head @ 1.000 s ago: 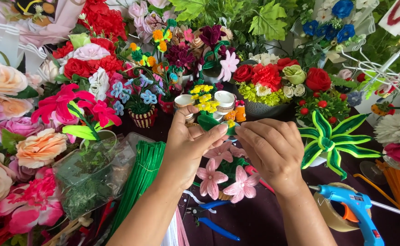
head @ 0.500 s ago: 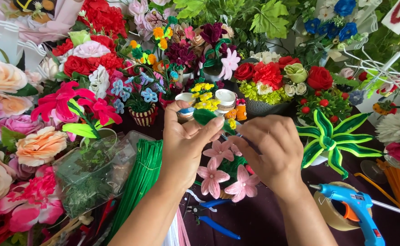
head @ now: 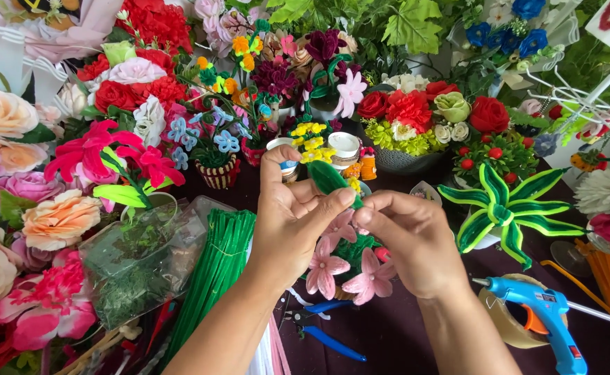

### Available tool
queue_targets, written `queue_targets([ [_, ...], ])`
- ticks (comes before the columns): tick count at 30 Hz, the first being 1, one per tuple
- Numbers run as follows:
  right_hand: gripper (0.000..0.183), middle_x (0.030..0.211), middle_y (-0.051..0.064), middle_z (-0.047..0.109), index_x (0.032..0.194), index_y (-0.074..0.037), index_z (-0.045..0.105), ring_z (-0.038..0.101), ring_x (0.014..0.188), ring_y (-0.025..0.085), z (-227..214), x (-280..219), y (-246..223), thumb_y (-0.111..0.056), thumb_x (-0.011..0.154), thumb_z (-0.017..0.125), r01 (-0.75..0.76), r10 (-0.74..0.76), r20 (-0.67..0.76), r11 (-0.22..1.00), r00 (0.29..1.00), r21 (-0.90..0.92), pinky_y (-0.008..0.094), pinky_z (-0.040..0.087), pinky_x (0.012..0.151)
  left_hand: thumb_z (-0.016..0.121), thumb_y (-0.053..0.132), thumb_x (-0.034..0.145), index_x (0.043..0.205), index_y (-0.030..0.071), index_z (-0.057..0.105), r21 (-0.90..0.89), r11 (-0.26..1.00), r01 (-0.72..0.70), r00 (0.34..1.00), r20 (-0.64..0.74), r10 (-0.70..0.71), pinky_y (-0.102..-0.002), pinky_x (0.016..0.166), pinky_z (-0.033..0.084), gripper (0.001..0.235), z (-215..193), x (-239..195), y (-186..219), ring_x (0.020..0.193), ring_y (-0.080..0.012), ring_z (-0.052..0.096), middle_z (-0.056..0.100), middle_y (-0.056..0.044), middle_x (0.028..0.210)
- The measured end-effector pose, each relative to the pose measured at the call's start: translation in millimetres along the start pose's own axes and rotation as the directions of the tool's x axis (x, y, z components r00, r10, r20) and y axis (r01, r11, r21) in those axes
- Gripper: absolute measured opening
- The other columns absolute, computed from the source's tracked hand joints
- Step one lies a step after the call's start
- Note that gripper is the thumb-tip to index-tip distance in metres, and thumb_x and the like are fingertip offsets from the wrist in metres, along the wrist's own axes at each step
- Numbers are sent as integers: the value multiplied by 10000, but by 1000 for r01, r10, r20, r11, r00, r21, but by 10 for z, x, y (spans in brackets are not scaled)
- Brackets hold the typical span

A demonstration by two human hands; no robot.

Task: Assembling a small artificial flower pot and creating leaves by twisting green pipe cleaners.

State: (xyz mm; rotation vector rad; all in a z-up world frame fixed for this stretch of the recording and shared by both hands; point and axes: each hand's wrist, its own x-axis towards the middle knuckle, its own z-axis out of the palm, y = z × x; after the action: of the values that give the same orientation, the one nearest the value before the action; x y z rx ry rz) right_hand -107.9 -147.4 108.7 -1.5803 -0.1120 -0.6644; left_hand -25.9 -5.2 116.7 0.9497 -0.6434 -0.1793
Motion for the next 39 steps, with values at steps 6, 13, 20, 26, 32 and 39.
queue_targets([
  [6,130,812,76,733,947,17,779,671,798,165,-138,-59,3,-97,933,718,-339,324,102,877,941,341,284,523,763,732,9,879,1238,155,300,-230,960,158,984,120,-134,-398,671,653,580,16,-29,184,759,-262,695,671,-190,877],
  [13,237,747,-14,554,1029,14,749,434,690,90,-144,-26,-229,-182,1017,617,-218,205,159,974,966,70,252,367,628,738,12,871,1269,166,306,-134,983,123,987,120,-108,-338,811,600,608,-3,-36,262,851,-202,700,710,-183,945],
  [20,326,1025,42,683,1122,-21,677,608,905,117,-119,-95,-498,-295,948,658,-39,52,106,991,993,-124,267,497,828,737,-4,882,1237,160,244,107,994,-12,962,271,-17,-295,693,594,630,71,-186,611,666,-213,693,714,-210,853],
  [26,192,984,95,736,1075,21,717,688,879,143,-132,-314,-701,-41,894,721,-88,91,86,996,992,-35,270,602,757,740,51,912,1246,88,293,518,818,-251,852,520,-67,-261,680,604,560,270,-385,755,711,-155,778,670,-104,921],
  [32,242,937,-23,675,1171,-86,675,587,700,19,-415,-518,-620,-48,935,711,-54,61,-262,998,963,33,147,521,630,639,126,907,1276,172,396,667,713,-218,948,319,-9,-238,553,628,445,53,-200,781,738,-146,785,788,-100,1048],
  [39,180,896,-36,667,1182,-72,693,639,745,16,-946,-804,49,-44,1033,597,-171,254,-426,960,868,224,155,596,802,606,61,944,999,98,761,866,475,154,922,47,-384,-377,956,549,169,-908,-294,46,1140,-199,710,740,-40,1275],
])
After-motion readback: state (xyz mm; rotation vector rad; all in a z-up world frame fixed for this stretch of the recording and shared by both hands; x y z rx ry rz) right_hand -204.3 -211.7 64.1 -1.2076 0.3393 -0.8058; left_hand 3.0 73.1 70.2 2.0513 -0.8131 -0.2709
